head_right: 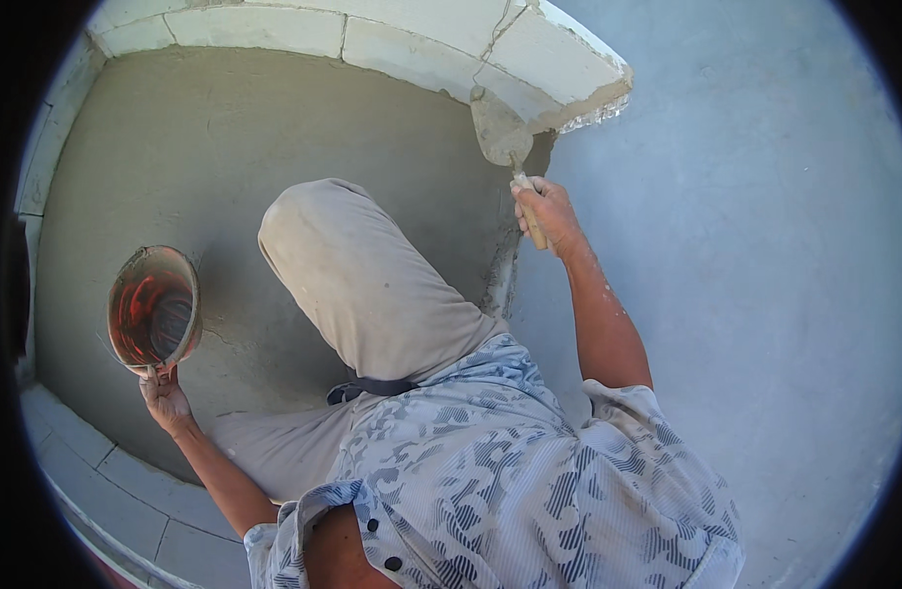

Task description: Smoothing wet concrete inside a small brick enclosure using a trowel.

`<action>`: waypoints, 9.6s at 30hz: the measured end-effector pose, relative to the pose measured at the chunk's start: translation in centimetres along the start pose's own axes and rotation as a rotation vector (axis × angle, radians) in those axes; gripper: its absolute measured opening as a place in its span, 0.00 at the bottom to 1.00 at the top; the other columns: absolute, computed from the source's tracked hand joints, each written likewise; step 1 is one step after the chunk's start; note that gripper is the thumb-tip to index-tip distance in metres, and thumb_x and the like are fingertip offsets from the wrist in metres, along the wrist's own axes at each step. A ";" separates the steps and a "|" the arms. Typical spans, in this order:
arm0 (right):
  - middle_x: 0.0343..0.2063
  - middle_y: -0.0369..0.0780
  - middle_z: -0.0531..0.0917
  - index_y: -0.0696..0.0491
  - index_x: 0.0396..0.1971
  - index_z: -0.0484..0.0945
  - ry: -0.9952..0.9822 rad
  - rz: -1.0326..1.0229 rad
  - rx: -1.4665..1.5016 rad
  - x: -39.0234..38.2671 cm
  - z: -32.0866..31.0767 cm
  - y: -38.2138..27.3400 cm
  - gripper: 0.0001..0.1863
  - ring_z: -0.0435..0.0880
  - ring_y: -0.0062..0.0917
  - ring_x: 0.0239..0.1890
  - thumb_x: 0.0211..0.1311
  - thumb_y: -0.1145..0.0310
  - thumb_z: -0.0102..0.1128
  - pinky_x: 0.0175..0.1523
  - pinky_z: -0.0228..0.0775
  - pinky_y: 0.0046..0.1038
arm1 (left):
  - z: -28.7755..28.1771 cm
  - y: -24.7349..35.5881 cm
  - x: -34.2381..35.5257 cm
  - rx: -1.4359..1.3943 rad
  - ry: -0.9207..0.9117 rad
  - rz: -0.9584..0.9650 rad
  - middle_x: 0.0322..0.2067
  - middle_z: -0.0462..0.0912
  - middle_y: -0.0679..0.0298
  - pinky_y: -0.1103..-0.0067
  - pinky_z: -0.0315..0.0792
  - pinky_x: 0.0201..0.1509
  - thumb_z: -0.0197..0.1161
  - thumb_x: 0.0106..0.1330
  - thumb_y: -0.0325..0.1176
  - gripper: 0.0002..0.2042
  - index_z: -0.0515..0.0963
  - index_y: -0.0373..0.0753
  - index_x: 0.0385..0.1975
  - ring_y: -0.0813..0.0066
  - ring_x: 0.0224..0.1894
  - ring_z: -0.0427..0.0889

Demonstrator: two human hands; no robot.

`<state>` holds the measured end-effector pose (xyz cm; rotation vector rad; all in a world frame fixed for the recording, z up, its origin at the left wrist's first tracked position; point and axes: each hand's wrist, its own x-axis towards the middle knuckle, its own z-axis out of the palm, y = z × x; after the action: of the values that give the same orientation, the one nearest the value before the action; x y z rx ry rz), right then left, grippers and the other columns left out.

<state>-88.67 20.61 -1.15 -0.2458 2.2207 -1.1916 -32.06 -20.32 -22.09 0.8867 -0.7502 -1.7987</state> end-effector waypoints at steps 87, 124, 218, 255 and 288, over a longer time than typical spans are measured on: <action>0.29 0.44 0.83 0.59 0.49 0.76 0.125 -0.627 -0.467 27.2 10.8 0.8 0.18 0.84 0.35 0.27 0.64 0.65 0.63 0.34 0.76 0.34 | 5.2 2.3 -6.7 -0.048 0.302 0.075 0.46 0.85 0.63 0.64 0.71 0.59 0.56 0.72 0.37 0.13 0.75 0.39 0.52 0.69 0.47 0.84; 0.46 0.53 0.83 0.56 0.47 0.80 -0.038 -0.182 -1.020 42.2 16.7 -1.2 0.19 0.80 0.51 0.53 0.68 0.56 0.56 0.58 0.72 0.48 | 6.1 4.3 -7.9 0.094 0.413 0.078 0.48 0.84 0.60 0.63 0.74 0.55 0.54 0.74 0.38 0.14 0.76 0.37 0.52 0.67 0.48 0.83; 0.47 0.52 0.84 0.55 0.47 0.82 -0.285 -0.271 -0.843 41.9 5.9 5.9 0.22 0.79 0.51 0.53 0.66 0.51 0.57 0.57 0.71 0.45 | 6.2 4.3 -7.4 0.114 0.254 0.068 0.55 0.81 0.59 0.61 0.71 0.60 0.49 0.76 0.39 0.19 0.71 0.35 0.61 0.66 0.56 0.79; 0.19 0.40 0.76 0.58 0.41 0.72 -0.023 0.193 -0.146 32.3 14.4 7.8 0.17 0.78 0.27 0.15 0.71 0.56 0.54 0.19 0.73 0.33 | 2.4 4.2 -7.2 0.068 0.172 0.028 0.55 0.80 0.57 0.61 0.68 0.61 0.51 0.75 0.39 0.19 0.71 0.35 0.59 0.67 0.55 0.80; 0.37 0.55 0.81 0.58 0.39 0.73 -0.730 -0.266 -0.384 34.6 25.5 16.0 0.18 0.83 0.49 0.43 0.69 0.56 0.51 0.47 0.71 0.48 | 5.6 3.3 -6.7 0.066 0.211 0.059 0.51 0.82 0.59 0.64 0.70 0.61 0.52 0.74 0.37 0.17 0.72 0.36 0.56 0.66 0.52 0.82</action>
<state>-99.69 -2.52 -39.15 -0.9860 1.7579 -0.6257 -33.28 -14.61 -14.79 1.0683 -0.6950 -1.6065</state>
